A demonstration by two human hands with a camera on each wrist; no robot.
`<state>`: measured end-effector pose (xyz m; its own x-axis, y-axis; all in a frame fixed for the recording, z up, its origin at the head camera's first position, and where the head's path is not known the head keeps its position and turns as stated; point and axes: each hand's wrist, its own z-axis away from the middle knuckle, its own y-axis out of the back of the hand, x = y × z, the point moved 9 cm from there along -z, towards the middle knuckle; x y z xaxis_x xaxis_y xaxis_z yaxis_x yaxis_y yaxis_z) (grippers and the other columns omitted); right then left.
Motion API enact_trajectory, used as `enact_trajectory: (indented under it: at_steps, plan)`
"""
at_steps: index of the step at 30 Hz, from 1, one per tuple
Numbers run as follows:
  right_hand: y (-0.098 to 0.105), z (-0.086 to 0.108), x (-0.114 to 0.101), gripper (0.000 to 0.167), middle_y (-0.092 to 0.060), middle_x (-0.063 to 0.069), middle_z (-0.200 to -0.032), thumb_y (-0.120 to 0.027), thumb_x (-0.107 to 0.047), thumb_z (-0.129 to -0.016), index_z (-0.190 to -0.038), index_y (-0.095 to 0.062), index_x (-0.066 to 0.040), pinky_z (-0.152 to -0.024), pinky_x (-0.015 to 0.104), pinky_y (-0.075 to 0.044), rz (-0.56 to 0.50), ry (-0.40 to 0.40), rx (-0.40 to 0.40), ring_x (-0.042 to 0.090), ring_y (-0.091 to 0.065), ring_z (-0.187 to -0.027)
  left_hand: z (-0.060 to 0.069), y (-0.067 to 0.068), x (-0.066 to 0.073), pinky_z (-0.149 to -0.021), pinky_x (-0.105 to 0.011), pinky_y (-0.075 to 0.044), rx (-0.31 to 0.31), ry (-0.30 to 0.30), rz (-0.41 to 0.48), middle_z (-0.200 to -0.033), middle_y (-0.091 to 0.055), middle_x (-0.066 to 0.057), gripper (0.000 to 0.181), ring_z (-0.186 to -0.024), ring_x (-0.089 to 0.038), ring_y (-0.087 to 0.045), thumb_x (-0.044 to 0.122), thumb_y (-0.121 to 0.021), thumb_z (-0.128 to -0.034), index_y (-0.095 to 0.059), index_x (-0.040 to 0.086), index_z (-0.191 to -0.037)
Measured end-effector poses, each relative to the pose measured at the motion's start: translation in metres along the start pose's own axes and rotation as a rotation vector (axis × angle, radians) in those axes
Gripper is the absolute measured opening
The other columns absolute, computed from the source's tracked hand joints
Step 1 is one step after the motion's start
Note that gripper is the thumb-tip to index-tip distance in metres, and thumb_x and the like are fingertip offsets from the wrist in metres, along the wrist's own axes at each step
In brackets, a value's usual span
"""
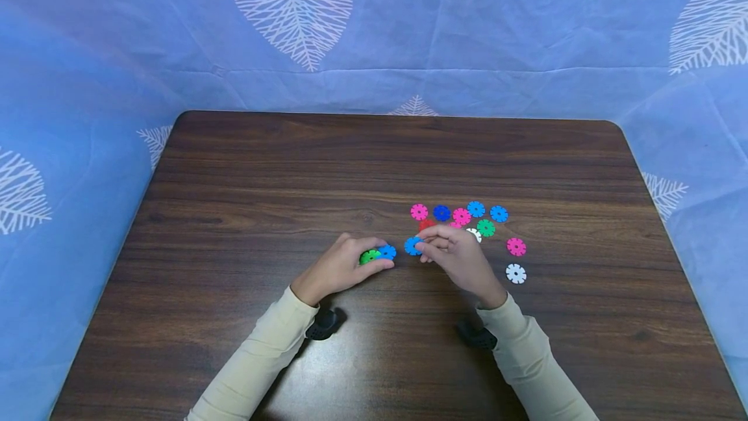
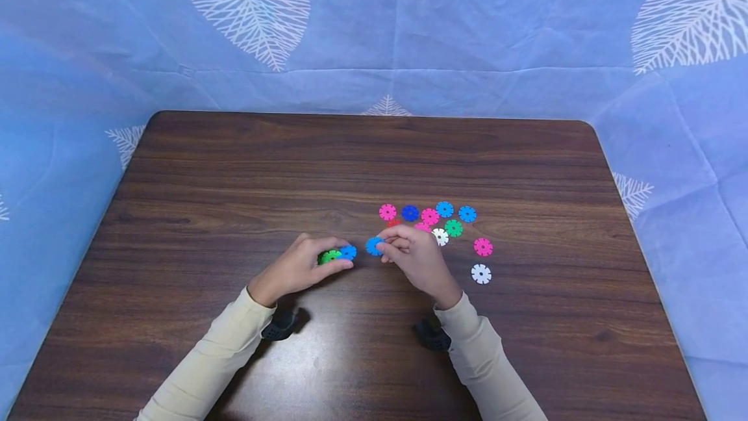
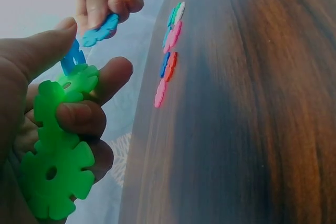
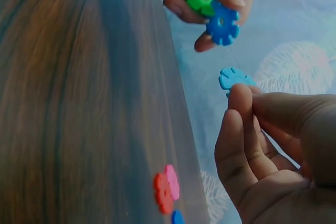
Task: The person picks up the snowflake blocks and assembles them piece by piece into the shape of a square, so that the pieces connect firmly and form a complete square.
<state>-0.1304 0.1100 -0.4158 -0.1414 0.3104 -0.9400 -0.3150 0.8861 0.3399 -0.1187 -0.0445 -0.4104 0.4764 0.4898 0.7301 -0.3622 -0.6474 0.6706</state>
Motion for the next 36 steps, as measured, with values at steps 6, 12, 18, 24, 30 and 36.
enact_trajectory:
  at_steps: [6, 12, 18, 24, 30, 36]
  plan:
    - [-0.007, 0.0, -0.006, 0.013, -0.069, 0.016, -0.083, -0.063, -0.007, -0.089, -0.099, -0.066, 0.001, -0.068, 0.024, -0.057, -0.022, -0.013, -0.031, 0.01, -0.065, -0.068, 0.0, -0.001, 0.0, -0.058, -0.013, -0.046, -0.007, -0.009, 0.02, -0.087, -0.071, -0.004, 0.031, -0.065, -0.005, -0.056, 0.028, -0.067, -0.0885, -0.067, 0.003, -0.106]
    - [-0.012, -0.001, -0.011, 0.014, -0.069, 0.018, -0.084, -0.063, -0.006, -0.089, -0.1, -0.066, 0.002, -0.068, 0.023, -0.057, -0.054, -0.031, -0.044, 0.007, -0.065, -0.069, 0.0, -0.002, 0.002, -0.052, -0.014, -0.042, -0.015, -0.011, 0.035, -0.081, -0.068, -0.003, 0.031, -0.059, -0.002, -0.05, 0.028, -0.066, -0.0891, -0.067, 0.002, -0.105]
    - [-0.016, -0.002, -0.011, 0.013, -0.068, 0.023, -0.084, -0.062, -0.004, -0.089, -0.099, -0.065, 0.005, -0.068, 0.024, -0.057, -0.093, -0.021, -0.059, 0.006, -0.065, -0.069, 0.0, -0.004, 0.002, -0.05, -0.014, -0.041, -0.022, -0.011, 0.049, -0.078, -0.066, -0.001, 0.028, -0.057, -0.002, -0.048, 0.026, -0.067, -0.0887, -0.067, 0.003, -0.103]
    - [-0.019, -0.002, -0.011, 0.013, -0.067, 0.021, -0.082, -0.063, -0.004, -0.089, -0.099, -0.066, 0.004, -0.067, 0.024, -0.057, -0.093, -0.021, -0.064, 0.006, -0.063, -0.067, 0.0, -0.004, 0.001, -0.052, -0.015, -0.043, -0.028, 0.0, 0.069, -0.078, -0.067, -0.001, 0.027, -0.058, -0.002, -0.049, 0.026, -0.067, -0.0888, -0.067, 0.003, -0.103]
    - [-0.019, -0.002, -0.013, 0.012, -0.067, 0.021, -0.082, -0.063, -0.003, -0.089, -0.098, -0.067, 0.004, -0.064, 0.023, -0.056, -0.076, 0.004, -0.05, 0.006, -0.063, -0.065, 0.0, -0.004, 0.002, -0.052, -0.015, -0.043, -0.03, -0.008, 0.079, -0.079, -0.067, -0.001, 0.026, -0.059, -0.002, -0.049, 0.026, -0.066, -0.0894, -0.067, 0.004, -0.102]
    - [-0.02, -0.002, -0.015, 0.01, -0.068, 0.018, -0.082, -0.062, -0.003, -0.089, -0.096, -0.067, 0.003, -0.062, 0.026, -0.057, -0.059, 0.047, -0.044, 0.007, -0.064, -0.065, 0.001, -0.004, 0.003, -0.053, -0.014, -0.043, -0.019, -0.026, 0.088, -0.078, -0.067, 0.0, 0.025, -0.059, -0.001, -0.049, 0.027, -0.067, -0.0887, -0.067, 0.004, -0.101]
